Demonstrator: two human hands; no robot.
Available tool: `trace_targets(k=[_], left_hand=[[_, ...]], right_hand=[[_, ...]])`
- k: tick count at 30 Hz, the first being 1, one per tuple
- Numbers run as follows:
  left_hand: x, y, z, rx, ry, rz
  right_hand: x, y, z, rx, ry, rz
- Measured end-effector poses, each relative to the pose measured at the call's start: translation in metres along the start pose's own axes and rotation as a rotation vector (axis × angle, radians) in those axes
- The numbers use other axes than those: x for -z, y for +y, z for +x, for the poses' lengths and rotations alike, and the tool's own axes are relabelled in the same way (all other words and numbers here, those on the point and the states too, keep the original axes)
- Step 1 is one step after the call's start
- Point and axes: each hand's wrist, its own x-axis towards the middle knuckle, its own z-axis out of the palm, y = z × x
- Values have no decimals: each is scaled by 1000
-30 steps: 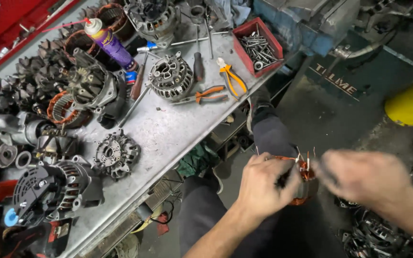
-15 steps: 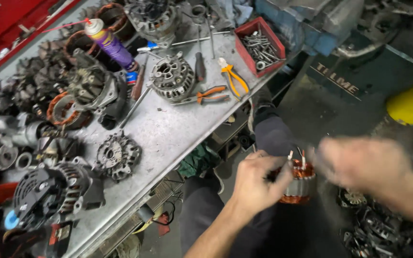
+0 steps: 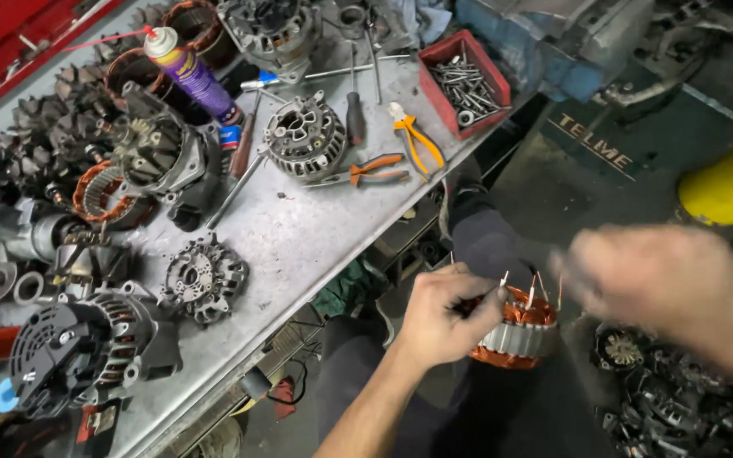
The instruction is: The person holds a cylindrical copper-wound stator on their lap and uses a small flathead screwdriver to scrape and clean the wire ends. They rotate the stator to access different sections and continue scraping the copper windings.
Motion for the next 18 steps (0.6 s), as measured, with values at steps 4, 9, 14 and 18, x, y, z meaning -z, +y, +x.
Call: trace_targets(k=[4, 9, 14, 18], left_hand=[[4, -5, -4, -13, -3, -10], [5, -7, -3, 11, 1, -22], [6, -7, -4, 7, 60, 10], [8, -2, -6, 59, 86, -13]], right_hand=[[-7, -11, 8, 178, 83, 108], [-11, -16, 13, 215, 108, 98], [4, -16, 28, 167, 34, 67], [16, -9, 36, 33, 71, 99]])
